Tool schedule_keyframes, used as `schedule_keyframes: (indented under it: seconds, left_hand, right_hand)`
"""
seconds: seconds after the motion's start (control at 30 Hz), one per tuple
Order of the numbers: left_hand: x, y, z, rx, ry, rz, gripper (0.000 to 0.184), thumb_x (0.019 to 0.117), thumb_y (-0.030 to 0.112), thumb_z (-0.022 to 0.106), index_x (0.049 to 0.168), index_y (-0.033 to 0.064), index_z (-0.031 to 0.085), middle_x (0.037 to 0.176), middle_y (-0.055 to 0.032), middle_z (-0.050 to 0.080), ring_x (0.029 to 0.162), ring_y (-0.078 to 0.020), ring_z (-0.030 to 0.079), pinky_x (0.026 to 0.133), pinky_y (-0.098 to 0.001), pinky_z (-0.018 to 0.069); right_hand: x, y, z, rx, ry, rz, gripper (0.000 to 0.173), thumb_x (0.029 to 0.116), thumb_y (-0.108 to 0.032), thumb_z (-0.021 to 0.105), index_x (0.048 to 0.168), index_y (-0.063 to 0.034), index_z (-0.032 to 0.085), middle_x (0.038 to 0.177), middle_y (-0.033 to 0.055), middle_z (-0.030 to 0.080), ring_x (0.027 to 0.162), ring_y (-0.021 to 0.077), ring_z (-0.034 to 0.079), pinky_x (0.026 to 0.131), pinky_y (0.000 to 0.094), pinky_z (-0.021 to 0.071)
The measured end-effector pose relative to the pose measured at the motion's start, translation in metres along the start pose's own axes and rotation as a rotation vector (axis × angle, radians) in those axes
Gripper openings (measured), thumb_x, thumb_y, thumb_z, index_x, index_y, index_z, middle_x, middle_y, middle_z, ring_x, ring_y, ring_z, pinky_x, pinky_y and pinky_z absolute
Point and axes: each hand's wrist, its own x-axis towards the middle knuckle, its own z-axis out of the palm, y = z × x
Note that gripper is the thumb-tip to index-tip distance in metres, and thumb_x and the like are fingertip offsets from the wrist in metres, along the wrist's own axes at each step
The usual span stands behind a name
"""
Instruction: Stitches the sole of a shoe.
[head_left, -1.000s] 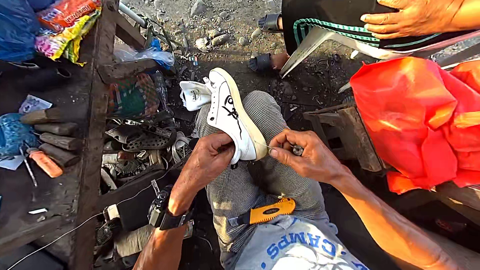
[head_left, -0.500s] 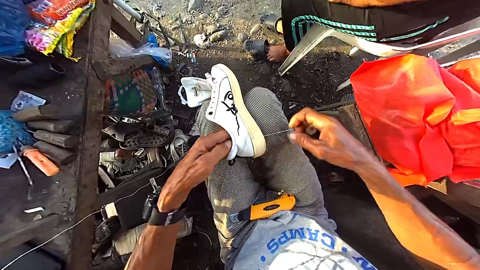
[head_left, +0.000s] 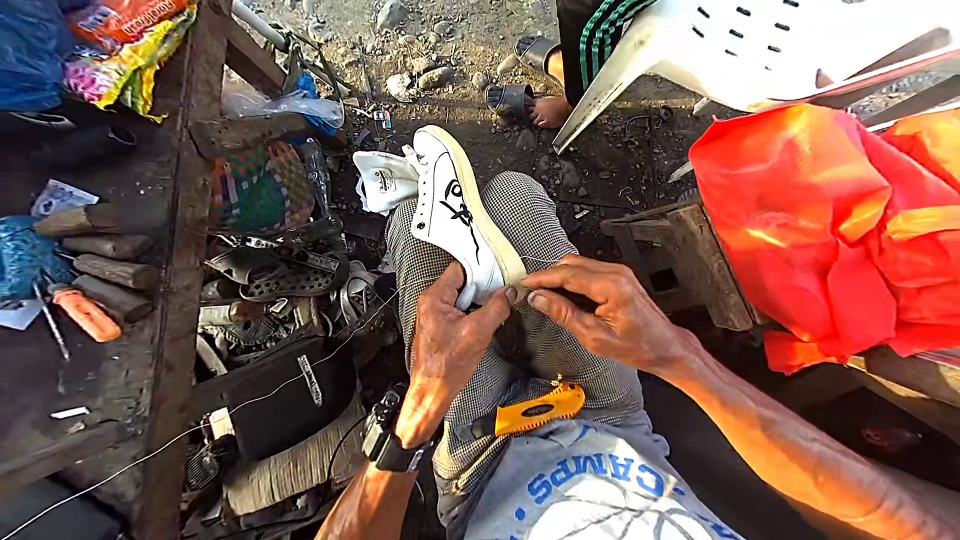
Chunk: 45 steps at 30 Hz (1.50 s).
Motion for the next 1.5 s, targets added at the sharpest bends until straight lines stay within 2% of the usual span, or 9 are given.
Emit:
schedule_keyframes:
  seconds: [0.3,0.67,0.87,0.93,1.0,1.1,1.17,1.3,1.5]
  left_hand:
    - [0.0,0.001,0.004,-0.126,0.061,-0.015,0.013,0.0782,0.003,0.079,0.09,0.0035,0.072,0.08,-0.0047,0.074,0.075,-0.0114,0.071,0.069,-0.0263,0.0599]
    - [0.0,-0.001,0.006,-0.195,0.085,-0.008,0.013,0.0772,0.0,0.078,0.089,0.0024,0.073,0.079,-0.0063,0.073,0.073,-0.0121,0.071,0.07,-0.0271,0.0602]
    - [0.0,-0.002,0.011,-0.211,0.106,0.007,0.012,0.0768,0.0,0.079,0.087,0.0029,0.074,0.078,-0.006,0.073,0.072,-0.0121,0.071,0.069,-0.0272,0.0601]
    - [0.0,-0.003,0.014,-0.217,0.126,-0.003,0.011,0.0758,-0.001,0.079,0.085,0.0028,0.074,0.077,-0.0065,0.073,0.072,-0.0126,0.07,0.069,-0.0277,0.0599]
    - [-0.002,-0.005,0.015,-0.208,0.15,-0.004,0.011,0.0756,0.0,0.078,0.085,0.0024,0.073,0.077,-0.0068,0.073,0.073,-0.0131,0.071,0.069,-0.0287,0.0599]
    - [-0.001,-0.004,0.02,-0.176,0.191,0.022,0.012,0.074,0.001,0.077,0.084,0.005,0.073,0.077,-0.0027,0.072,0.074,-0.011,0.07,0.068,-0.029,0.06]
    - [-0.001,-0.001,0.025,-0.175,0.201,0.03,0.013,0.0733,0.0,0.075,0.084,0.0061,0.071,0.078,0.0005,0.072,0.075,-0.0083,0.07,0.069,-0.0275,0.0603]
    - [-0.002,0.0,0.029,-0.197,0.245,0.031,0.015,0.0716,-0.002,0.072,0.079,0.0098,0.067,0.071,0.0066,0.068,0.069,-0.0029,0.068,0.064,-0.0231,0.058]
    - [0.0,-0.004,0.028,-0.203,0.242,0.05,0.013,0.0745,-0.003,0.069,0.081,0.008,0.067,0.071,0.0057,0.067,0.068,-0.0033,0.067,0.065,-0.0222,0.0581]
  right_hand:
    - [0.003,0.002,0.004,0.022,0.042,0.021,0.024,0.1026,-0.023,0.061,0.111,-0.0073,0.078,0.097,0.0014,0.073,0.087,0.0018,0.067,0.078,0.0187,0.0556]
    - [0.004,0.003,0.003,0.08,0.026,0.06,0.022,0.102,-0.022,0.062,0.111,-0.0078,0.077,0.097,-0.0003,0.072,0.086,0.0005,0.066,0.075,0.0171,0.0551]
    - [0.01,-0.007,-0.004,-0.212,-0.017,0.002,0.022,0.1012,-0.024,0.059,0.108,-0.0146,0.078,0.088,-0.0024,0.071,0.076,0.0028,0.066,0.066,0.0216,0.0544]
    - [0.015,-0.012,-0.008,-0.329,-0.056,-0.024,0.023,0.1001,-0.024,0.058,0.105,-0.0157,0.078,0.085,-0.0022,0.071,0.074,0.0052,0.066,0.063,0.0241,0.0532]
    - [0.022,-0.019,-0.007,-0.394,-0.12,-0.022,0.023,0.0989,-0.024,0.056,0.102,-0.0154,0.077,0.083,-0.0001,0.071,0.072,0.0109,0.067,0.06,0.0312,0.0525]
    - [0.037,-0.036,-0.012,-0.421,-0.25,0.023,0.02,0.0983,-0.019,0.057,0.101,-0.0082,0.074,0.086,0.0102,0.07,0.079,0.0269,0.07,0.066,0.0491,0.0539]
    - [0.044,-0.047,-0.016,-0.46,-0.331,0.057,0.019,0.0982,-0.017,0.057,0.102,-0.0049,0.072,0.087,0.0144,0.069,0.082,0.0327,0.07,0.069,0.0542,0.0527]
    - [0.054,-0.059,-0.017,-0.505,-0.447,0.116,0.02,0.0994,-0.016,0.056,0.105,-0.0026,0.07,0.089,0.0174,0.067,0.087,0.0362,0.068,0.072,0.056,0.0509]
    - [0.054,-0.06,-0.007,-0.554,-0.432,0.095,0.018,0.0976,-0.014,0.057,0.103,-0.0012,0.068,0.085,0.0174,0.066,0.081,0.0365,0.068,0.067,0.0544,0.0497]
